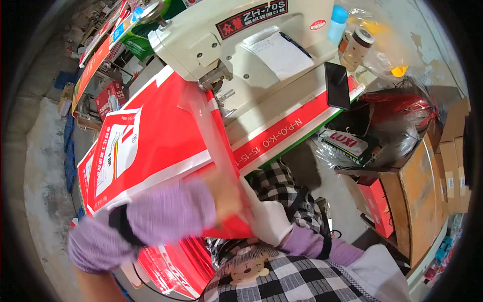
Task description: Operating an industrial sewing machine to seal the tops of large plastic fertilizer bags.
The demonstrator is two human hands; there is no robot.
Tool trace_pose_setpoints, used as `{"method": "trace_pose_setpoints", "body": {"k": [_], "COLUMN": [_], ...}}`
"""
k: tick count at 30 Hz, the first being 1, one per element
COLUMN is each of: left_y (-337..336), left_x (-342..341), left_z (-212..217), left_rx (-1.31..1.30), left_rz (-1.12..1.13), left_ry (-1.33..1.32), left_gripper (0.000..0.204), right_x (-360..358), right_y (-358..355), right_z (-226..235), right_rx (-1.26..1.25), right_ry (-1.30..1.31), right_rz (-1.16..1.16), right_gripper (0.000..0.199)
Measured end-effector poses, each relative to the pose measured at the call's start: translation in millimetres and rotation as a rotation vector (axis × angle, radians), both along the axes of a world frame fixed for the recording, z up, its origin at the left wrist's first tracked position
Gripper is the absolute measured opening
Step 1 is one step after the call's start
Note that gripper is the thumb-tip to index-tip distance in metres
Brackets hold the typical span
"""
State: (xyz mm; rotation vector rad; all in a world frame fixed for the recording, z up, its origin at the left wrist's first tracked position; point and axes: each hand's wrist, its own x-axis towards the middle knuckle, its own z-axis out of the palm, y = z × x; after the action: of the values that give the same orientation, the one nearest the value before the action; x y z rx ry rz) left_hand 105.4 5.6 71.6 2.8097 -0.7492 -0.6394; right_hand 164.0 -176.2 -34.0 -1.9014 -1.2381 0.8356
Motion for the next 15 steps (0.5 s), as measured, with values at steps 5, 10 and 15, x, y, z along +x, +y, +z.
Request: {"method": "trace_pose_setpoints", "body": {"k": [5, 10, 15], "left_y": [149, 51, -111], "left_x": [99, 9, 27], "left_z": [40, 95, -46], "left_rx": [0.382, 0.207, 0.215], "left_rz": [0.192, 0.170, 0.093], "left_ry": [0.106, -0.293, -0.006], "left_gripper": [0.027, 0.024, 0.020], "right_x": [51, 92, 109], "right_y": [51, 157, 206], "right_z": [-36, -42, -60], "right_rx": [-0.048, -0.197, -0.222], "right_ry": [-0.247, -0.613, -0.531], "right_rz": [-0.161, 0.139, -0.065], "right_gripper": [0.065, 0.039, 0.044]}}
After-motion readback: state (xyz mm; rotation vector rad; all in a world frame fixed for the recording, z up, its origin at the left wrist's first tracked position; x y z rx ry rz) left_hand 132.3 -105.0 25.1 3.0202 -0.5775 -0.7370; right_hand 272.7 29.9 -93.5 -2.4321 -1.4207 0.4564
